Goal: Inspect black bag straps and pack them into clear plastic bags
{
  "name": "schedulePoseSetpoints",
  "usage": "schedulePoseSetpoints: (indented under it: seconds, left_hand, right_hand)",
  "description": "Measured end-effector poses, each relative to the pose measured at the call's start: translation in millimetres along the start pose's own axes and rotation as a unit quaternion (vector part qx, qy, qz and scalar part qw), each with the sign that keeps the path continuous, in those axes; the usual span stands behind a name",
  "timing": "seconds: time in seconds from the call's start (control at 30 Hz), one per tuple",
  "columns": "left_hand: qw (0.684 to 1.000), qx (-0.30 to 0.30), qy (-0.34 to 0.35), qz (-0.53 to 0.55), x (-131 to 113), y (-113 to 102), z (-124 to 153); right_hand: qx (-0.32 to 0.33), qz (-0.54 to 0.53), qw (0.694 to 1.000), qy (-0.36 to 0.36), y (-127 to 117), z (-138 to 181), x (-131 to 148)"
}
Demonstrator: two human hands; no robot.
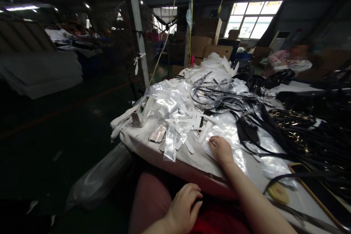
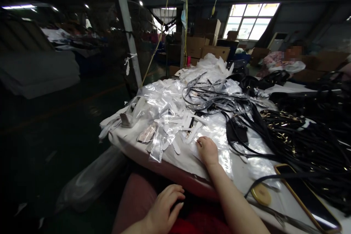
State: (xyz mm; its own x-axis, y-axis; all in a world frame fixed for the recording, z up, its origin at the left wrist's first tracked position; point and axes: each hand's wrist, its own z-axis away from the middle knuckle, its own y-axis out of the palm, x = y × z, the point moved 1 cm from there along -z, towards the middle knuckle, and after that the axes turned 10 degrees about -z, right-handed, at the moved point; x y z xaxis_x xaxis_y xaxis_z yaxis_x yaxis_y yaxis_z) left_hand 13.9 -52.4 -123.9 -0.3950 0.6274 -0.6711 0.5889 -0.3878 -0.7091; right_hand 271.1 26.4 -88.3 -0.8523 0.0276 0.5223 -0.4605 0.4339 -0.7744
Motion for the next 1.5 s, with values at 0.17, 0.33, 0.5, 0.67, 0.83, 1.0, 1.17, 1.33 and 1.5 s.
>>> schedulePoseSetpoints:
  seconds: [0.17,0.33,0.5,0.67,0.83,1.0,1.17,1.33,1.5]
  left_hand:
    - [1.000,-0.020,-0.004,0.005,1.1,-15.4,-13.2]
    - [0.995,-0.096,-0.011,-0.031,0.4,-44.3,-41.6]
    - [0.989,-0.145,0.017,-0.019,1.3,-51.8,-63.9]
    - [0.990,-0.136,0.027,-0.008,-6.2,-44.1,-65.5]
    - [0.992,-0.126,0.019,-0.008,-4.3,-42.8,-57.4]
    - [0.993,-0.116,-0.009,-0.005,3.1,-44.9,-51.1]
    - [0.993,-0.118,-0.018,-0.004,7.3,-43.4,-47.6]
    - [0.986,-0.157,-0.032,-0.041,17.1,-57.7,-46.8]
    - [0.992,-0.086,0.088,0.011,3.7,-95.7,-47.7]
  right_hand:
    - [-0.046,-0.055,0.997,-0.006,-27.4,24.8,26.2]
    - [-0.011,-0.102,0.994,-0.033,-50.2,69.6,58.8]
    - [-0.018,-0.041,0.999,0.009,-47.9,67.9,37.3]
    - [0.039,-0.001,0.999,-0.014,-26.5,40.9,20.8]
    - [0.070,0.004,0.997,-0.035,-6.9,31.2,37.6]
    - [0.055,-0.009,0.998,-0.040,6.2,27.3,52.4]
    - [0.031,-0.044,0.996,-0.068,10.1,26.2,65.1]
    - [-0.003,-0.102,0.987,-0.127,-21.3,45.9,96.8]
    - [0.066,-0.217,0.928,-0.296,-54.4,81.3,155.6]
